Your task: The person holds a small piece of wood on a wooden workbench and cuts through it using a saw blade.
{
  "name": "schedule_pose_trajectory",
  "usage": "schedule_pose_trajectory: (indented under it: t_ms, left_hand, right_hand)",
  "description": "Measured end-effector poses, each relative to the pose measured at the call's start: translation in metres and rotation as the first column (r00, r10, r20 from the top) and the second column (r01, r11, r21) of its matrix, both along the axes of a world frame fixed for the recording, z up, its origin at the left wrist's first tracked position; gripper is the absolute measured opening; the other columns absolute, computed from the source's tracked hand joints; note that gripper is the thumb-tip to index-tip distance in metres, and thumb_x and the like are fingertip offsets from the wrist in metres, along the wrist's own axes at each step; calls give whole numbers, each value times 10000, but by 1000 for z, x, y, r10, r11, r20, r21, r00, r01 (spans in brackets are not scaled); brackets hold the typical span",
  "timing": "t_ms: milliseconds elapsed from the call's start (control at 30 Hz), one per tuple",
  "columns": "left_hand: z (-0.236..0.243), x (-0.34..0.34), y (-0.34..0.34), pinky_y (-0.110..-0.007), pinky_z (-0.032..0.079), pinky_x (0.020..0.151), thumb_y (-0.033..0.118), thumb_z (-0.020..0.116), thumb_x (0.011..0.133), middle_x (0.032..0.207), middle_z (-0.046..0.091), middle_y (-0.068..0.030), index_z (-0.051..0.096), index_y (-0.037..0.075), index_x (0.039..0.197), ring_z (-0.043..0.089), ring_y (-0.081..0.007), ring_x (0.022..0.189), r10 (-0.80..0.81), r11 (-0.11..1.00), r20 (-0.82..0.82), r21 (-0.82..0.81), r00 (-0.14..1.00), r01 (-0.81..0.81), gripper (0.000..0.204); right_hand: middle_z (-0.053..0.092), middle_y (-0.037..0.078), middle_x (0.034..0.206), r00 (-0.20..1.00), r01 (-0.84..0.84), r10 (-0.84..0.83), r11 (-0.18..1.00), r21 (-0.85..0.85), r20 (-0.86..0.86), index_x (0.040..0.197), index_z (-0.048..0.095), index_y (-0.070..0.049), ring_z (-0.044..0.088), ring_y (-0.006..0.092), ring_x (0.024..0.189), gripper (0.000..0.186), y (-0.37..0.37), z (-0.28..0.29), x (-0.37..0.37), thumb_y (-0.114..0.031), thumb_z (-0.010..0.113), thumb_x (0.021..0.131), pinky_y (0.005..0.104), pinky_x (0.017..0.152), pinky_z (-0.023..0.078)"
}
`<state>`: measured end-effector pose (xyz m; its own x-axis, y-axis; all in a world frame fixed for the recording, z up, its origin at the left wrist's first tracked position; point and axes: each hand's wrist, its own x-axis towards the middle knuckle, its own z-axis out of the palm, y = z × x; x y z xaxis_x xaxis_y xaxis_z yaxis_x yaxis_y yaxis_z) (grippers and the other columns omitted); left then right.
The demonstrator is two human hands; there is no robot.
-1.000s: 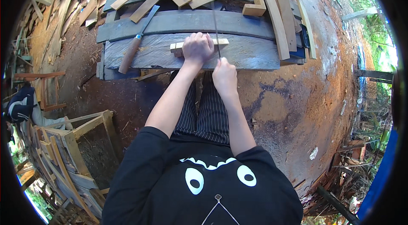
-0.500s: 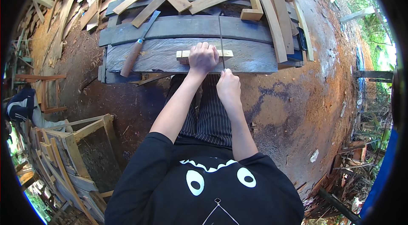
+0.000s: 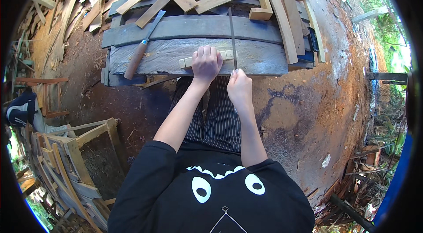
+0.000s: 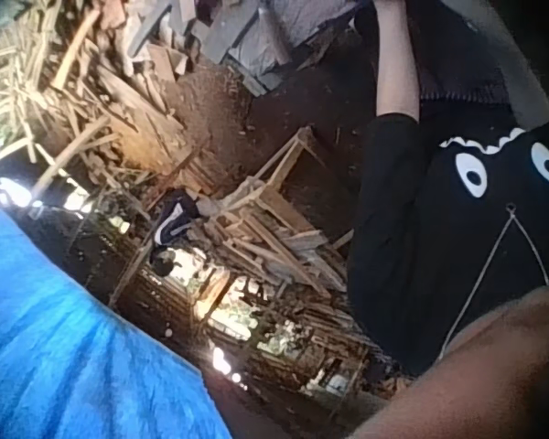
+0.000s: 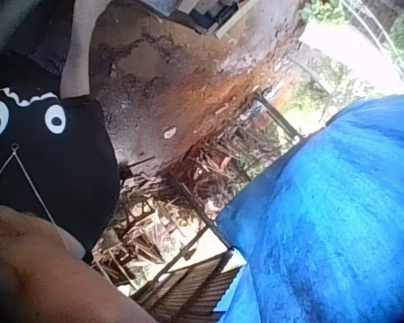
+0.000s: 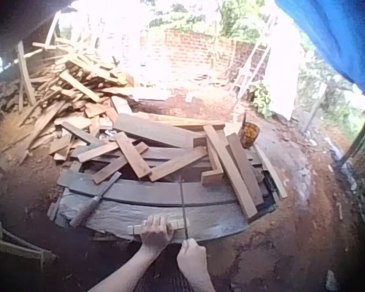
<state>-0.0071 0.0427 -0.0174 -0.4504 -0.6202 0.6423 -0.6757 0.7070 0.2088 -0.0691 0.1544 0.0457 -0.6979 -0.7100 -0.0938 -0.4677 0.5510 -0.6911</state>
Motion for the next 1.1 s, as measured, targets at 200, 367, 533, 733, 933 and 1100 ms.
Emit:
schedule_pose_trajectory:
  t_ms: [200, 367, 533, 733, 933, 1100]
  left_hand:
    - [-1, -1, -8, -372, 400, 643, 226, 525, 783, 723, 505, -53, 529, 99, 701, 524, -229, 727, 40, 999, -11, 36, 999, -40, 151]
    - [-1, -2, -9, -370, 410, 655, 218, 514, 782, 734, 512, -55, 537, 95, 711, 530, -229, 739, 19, 999, -10, 46, 1000, -18, 143]
    - [2, 0, -10, -361, 425, 666, 201, 502, 777, 751, 512, -63, 556, 87, 741, 532, -229, 747, -61, 996, -8, 68, 998, 61, 131]
    - [-3, -3, -9, -371, 424, 661, 210, 484, 784, 756, 505, -71, 545, 84, 743, 528, -240, 759, -29, 995, 32, 92, 999, 26, 146]
    - [-2, 5, -17, -388, 419, 662, 212, 476, 789, 750, 493, -77, 514, 82, 722, 516, -255, 761, -49, 996, 53, 82, 997, 45, 151]
    - [1, -4, -12, -363, 411, 665, 217, 498, 767, 740, 491, -71, 517, 88, 714, 517, -235, 745, -54, 996, 16, 67, 998, 53, 141]
  right_hand:
    - [590, 292, 717, 991, -131, 130, 978, 160, 17, 824, 519, 24, 586, 478, 721, 261, 32, -9, 13, -199, 436, 930, 532, 630, 468]
    - [590, 296, 711, 990, -141, 139, 972, 190, 28, 844, 507, 23, 594, 477, 730, 260, 34, -11, 14, -208, 431, 934, 536, 645, 476]
    - [595, 297, 730, 991, -134, 134, 974, 181, 11, 839, 518, 30, 597, 473, 747, 254, 9, -18, 11, -194, 437, 925, 530, 655, 480]
    - [602, 294, 766, 997, -80, 81, 990, 114, 0, 856, 545, 40, 598, 469, 784, 257, -29, -19, 0, -187, 444, 917, 532, 682, 479]
    - [601, 294, 756, 990, -135, 116, 944, 300, 81, 863, 530, 16, 598, 472, 768, 245, 38, 1, 24, -204, 441, 924, 546, 673, 476]
    - [601, 288, 747, 994, -110, 112, 973, 202, 5, 854, 535, 21, 599, 467, 754, 244, 7, -13, 10, -194, 445, 922, 535, 662, 479]
